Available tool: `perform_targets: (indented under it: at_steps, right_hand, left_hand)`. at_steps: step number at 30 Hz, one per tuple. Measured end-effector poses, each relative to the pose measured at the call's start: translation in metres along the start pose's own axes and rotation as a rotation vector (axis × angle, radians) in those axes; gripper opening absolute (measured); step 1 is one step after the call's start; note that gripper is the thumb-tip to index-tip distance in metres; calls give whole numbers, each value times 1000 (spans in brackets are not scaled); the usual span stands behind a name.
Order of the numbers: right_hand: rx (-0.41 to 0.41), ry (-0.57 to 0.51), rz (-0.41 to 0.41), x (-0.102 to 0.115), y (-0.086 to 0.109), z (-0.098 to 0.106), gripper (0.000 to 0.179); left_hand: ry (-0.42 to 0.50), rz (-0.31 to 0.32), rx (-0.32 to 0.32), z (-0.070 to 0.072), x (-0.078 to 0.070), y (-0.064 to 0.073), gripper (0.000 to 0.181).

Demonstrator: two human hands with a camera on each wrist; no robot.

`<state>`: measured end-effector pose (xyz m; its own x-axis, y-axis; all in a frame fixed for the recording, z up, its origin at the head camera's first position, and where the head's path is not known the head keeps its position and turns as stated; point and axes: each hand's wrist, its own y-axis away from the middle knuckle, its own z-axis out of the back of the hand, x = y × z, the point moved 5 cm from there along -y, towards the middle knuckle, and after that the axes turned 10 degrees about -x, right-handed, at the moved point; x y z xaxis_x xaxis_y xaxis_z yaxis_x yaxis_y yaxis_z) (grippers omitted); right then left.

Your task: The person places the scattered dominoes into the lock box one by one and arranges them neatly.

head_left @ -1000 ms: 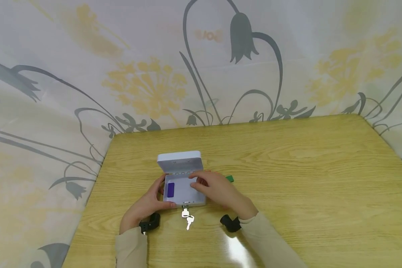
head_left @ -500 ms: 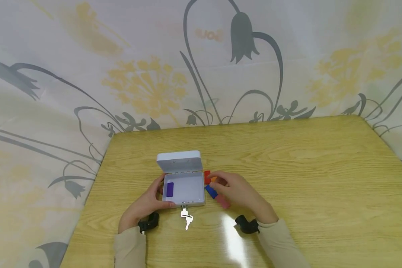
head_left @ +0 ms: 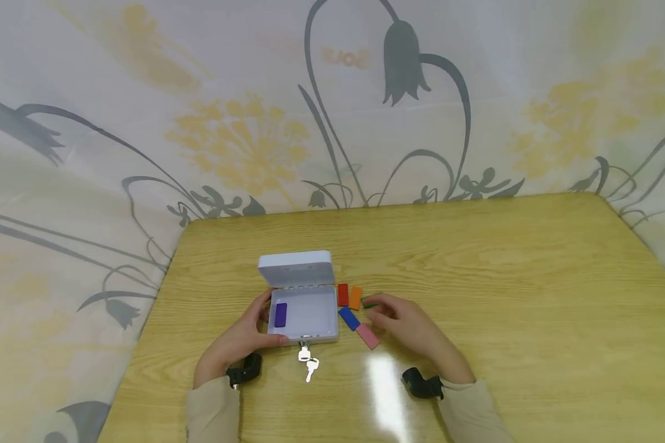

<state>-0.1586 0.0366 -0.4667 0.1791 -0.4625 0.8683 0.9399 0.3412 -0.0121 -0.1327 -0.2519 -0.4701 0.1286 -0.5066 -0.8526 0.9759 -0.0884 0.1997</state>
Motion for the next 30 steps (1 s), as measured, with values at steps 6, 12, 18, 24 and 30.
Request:
perform_targets:
  at_steps: [6,12,18,24,30]
  right_hand:
    - [24,0,-5,-5,2,4,29]
    - [83,66,19,-8,4,1,32]
    - [120,82,43,-8,6,1,29]
    - [160,96,80,-3,9,1,32]
    - [229,120,63,-2,11,-2,41]
  left_hand:
    - [-1,-9,3,-2,-3,-3,104]
    - [-40,3,-18,1,0,-2,103]
    - [-15,-6,-8,0,0,0,103]
    - [-10,-7,2,-1,0,-1,102]
    - [-11,-4,-12,0,-1,0,103]
